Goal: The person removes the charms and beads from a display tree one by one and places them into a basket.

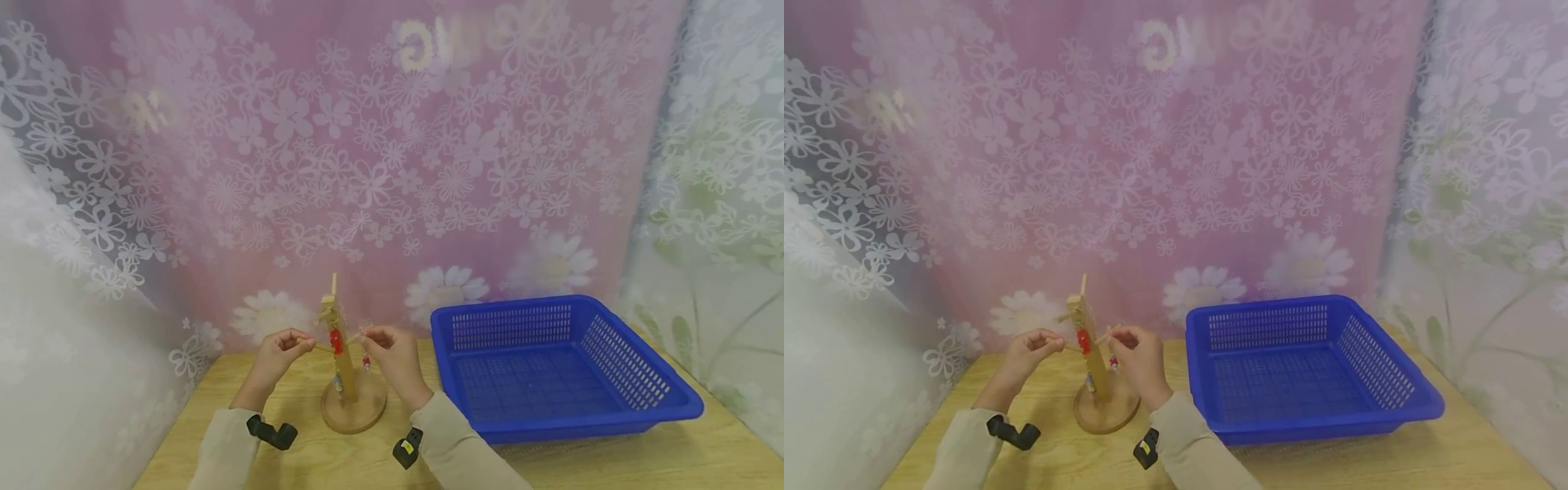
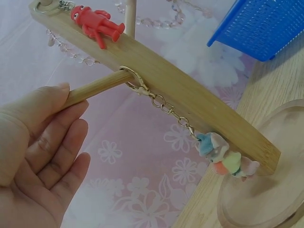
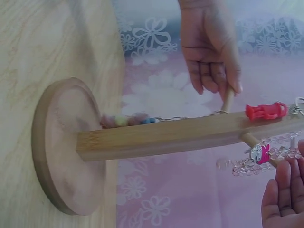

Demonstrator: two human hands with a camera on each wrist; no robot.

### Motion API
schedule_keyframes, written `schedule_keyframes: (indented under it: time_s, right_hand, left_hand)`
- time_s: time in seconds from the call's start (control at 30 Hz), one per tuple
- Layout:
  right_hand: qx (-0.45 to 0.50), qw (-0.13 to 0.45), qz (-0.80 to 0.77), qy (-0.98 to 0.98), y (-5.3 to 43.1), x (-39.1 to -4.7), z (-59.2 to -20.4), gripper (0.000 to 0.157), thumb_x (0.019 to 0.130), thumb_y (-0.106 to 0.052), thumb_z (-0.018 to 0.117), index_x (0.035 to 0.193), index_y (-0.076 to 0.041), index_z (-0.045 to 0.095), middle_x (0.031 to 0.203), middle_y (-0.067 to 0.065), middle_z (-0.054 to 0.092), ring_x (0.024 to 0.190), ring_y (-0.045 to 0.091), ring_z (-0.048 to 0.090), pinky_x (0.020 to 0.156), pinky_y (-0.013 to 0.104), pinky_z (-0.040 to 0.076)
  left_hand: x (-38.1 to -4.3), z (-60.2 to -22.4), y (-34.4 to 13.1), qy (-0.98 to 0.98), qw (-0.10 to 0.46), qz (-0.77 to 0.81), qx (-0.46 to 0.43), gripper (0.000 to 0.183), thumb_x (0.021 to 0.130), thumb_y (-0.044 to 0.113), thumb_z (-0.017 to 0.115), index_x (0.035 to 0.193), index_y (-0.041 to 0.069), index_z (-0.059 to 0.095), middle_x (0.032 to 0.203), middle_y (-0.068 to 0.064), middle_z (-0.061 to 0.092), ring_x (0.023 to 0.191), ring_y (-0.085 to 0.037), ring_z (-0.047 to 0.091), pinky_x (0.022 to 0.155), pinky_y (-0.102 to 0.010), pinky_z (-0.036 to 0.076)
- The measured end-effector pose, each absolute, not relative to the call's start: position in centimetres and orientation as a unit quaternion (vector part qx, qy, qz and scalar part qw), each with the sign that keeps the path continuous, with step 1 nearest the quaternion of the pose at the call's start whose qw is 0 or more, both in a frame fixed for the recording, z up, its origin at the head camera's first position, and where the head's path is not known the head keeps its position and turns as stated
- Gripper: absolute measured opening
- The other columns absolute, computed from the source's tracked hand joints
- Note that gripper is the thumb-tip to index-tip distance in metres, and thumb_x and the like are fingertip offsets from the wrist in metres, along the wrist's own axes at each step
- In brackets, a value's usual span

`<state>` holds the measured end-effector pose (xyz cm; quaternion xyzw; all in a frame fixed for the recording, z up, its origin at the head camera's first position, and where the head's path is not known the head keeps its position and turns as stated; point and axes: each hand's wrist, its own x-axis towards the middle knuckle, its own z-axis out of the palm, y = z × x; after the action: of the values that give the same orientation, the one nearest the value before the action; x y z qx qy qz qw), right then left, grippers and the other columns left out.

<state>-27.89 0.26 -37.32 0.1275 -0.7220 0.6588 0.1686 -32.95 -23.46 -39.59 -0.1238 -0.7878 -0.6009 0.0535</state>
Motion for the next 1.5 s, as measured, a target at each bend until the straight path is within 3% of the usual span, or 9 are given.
schedule_keyframes:
  time_s: [0.23, 0.5, 0.7, 0.87, 1.13, 1.5]
  right_hand:
    - [0.13, 0.182, 0.662, -0.715, 1.2, -29.4, -38.2, 0.015, 0.084, -0.014, 0.072, 0.094, -0.002, 0.072, 0.089, 0.011, 0.07, 0.077, 0.014, 0.062, 0.067, 0.024, 0.05]
    - [0.116, 0.178, 0.661, -0.72, 2.2, -29.2, -36.5, 0.016, 0.086, -0.019, 0.07, 0.096, -0.007, 0.071, 0.092, 0.006, 0.069, 0.082, 0.013, 0.061, 0.071, 0.027, 0.049]
    - [0.118, 0.189, 0.667, -0.711, 3.2, -29.1, -35.1, 0.016, 0.084, -0.012, 0.071, 0.095, -0.001, 0.071, 0.09, 0.013, 0.07, 0.078, 0.012, 0.062, 0.068, 0.024, 0.049]
    - [0.1, 0.192, 0.661, -0.718, 4.3, -29.2, -34.3, 0.015, 0.084, -0.013, 0.071, 0.095, -0.002, 0.071, 0.092, 0.011, 0.07, 0.08, 0.012, 0.062, 0.072, 0.025, 0.049]
    - [0.093, 0.184, 0.663, -0.719, 6.4, -29.0, -32.6, 0.019, 0.086, -0.015, 0.069, 0.099, -0.001, 0.07, 0.098, 0.009, 0.068, 0.086, 0.013, 0.061, 0.078, 0.029, 0.049]
    - [0.085, 0.173, 0.654, -0.731, 9.5, -29.0, -31.7, 0.021, 0.086, -0.02, 0.07, 0.1, -0.004, 0.069, 0.099, 0.007, 0.068, 0.092, 0.016, 0.06, 0.087, 0.035, 0.045]
  left_hand:
    - [-33.0, -39.6, -23.4, -0.79, 0.058, -0.597, -0.124, 0.028, 0.089, 0.02, 0.067, 0.101, -0.005, 0.065, 0.078, 0.006, 0.067, 0.087, -0.016, 0.062, 0.091, -0.037, 0.043]
    - [-33.1, -39.8, -23.5, -0.786, 0.058, -0.601, -0.133, 0.028, 0.089, 0.018, 0.066, 0.101, -0.007, 0.064, 0.077, 0.006, 0.066, 0.084, -0.012, 0.062, 0.089, -0.033, 0.044]
    - [-33.1, -39.8, -23.6, -0.782, 0.06, -0.606, -0.131, 0.028, 0.088, 0.018, 0.068, 0.101, -0.007, 0.064, 0.078, 0.005, 0.067, 0.086, -0.014, 0.063, 0.092, -0.037, 0.043]
    - [-32.9, -39.9, -23.7, -0.785, 0.051, -0.606, -0.122, 0.026, 0.089, 0.019, 0.067, 0.101, -0.004, 0.065, 0.078, 0.005, 0.067, 0.087, -0.015, 0.062, 0.095, -0.043, 0.042]
    - [-32.9, -39.7, -23.6, -0.786, 0.061, -0.605, -0.113, 0.027, 0.089, 0.018, 0.067, 0.103, -0.005, 0.064, 0.079, 0.006, 0.067, 0.091, -0.022, 0.062, 0.095, -0.043, 0.041]
    - [-32.0, -38.9, -23.3, -0.785, 0.041, -0.61, -0.101, 0.02, 0.089, 0.014, 0.066, 0.099, -0.004, 0.065, 0.077, 0.004, 0.065, 0.084, -0.012, 0.061, 0.094, -0.039, 0.042]
